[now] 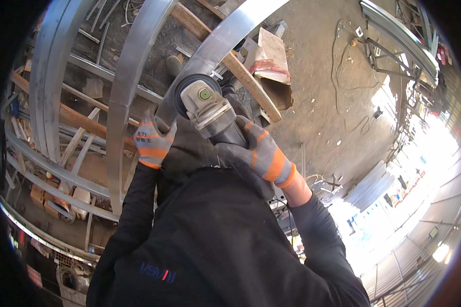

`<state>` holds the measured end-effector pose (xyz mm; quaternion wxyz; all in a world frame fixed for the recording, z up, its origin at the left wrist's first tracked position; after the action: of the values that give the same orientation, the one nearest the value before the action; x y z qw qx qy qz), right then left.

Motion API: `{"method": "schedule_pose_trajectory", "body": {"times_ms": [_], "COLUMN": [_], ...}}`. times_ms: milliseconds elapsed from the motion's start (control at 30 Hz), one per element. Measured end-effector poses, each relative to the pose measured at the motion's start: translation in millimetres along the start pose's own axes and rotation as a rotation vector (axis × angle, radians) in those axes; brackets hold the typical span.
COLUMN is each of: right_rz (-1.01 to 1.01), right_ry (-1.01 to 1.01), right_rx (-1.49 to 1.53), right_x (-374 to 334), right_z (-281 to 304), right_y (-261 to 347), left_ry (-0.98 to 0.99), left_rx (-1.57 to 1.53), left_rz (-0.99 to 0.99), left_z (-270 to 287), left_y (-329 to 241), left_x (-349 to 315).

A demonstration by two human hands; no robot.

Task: The person positions and welds metal frame components using a welding torch, then grinds the welded joints with an angle grinder. The person handles metal bars and a welding torch, performing welds and grinding operations on a metal frame structure.

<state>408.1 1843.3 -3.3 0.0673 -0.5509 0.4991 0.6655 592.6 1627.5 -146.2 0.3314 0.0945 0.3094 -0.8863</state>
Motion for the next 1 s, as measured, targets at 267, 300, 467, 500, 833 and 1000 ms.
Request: {"method": "schedule_pose_trajectory", "body": {"times_ms": [267, 300, 467, 500, 833, 1000], "right_rz": [-0.004, -0.020, -0.045, -0.047, -0.130, -0.130], "right_ry": [0.038, 0.043, 0.074, 0.085, 0.087, 0.030], "right_rx": [-0.119, -0.066, -0.150, -0.101, 0.027, 0.081], "right_x": [6.7, 7.0, 10.8, 10.8, 8.3, 8.7], "right_z": [-3.2, -3.7, -5.3, -5.9, -4.8, -1.0], "right_y": [11.0, 11.2, 13.4, 14.0, 3.5, 6.5], "left_ry": [-0.135, -0.112, -0.086, -0.076, -0.110, -0.111], "left_rx": [0.019, 0.020, 0.043, 0.043, 0.002, 0.006], "left_rz": [-0.122, -0.104, -0.096, -0.078, -0.128, -0.110], "left_z": [11.5, 10.4, 9.6, 7.7, 12.8, 12.6], "left_y": [-11.6, -10.6, -9.9, -7.9, -11.1, -9.9], "left_x": [-1.0, -0.8, 1.7, 2.4, -2.3, 0.4]}}
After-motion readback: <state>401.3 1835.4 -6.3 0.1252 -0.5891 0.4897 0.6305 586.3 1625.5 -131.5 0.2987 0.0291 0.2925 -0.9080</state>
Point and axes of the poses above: each hand's wrist, its own x-axis towards the middle knuckle, its own z-axis out of the back of the hand, y = z × x, the point moved 8 cm from there along x, towards the middle knuckle, and after that the axes turned 1 degree about -x, right-handed, at the moved point
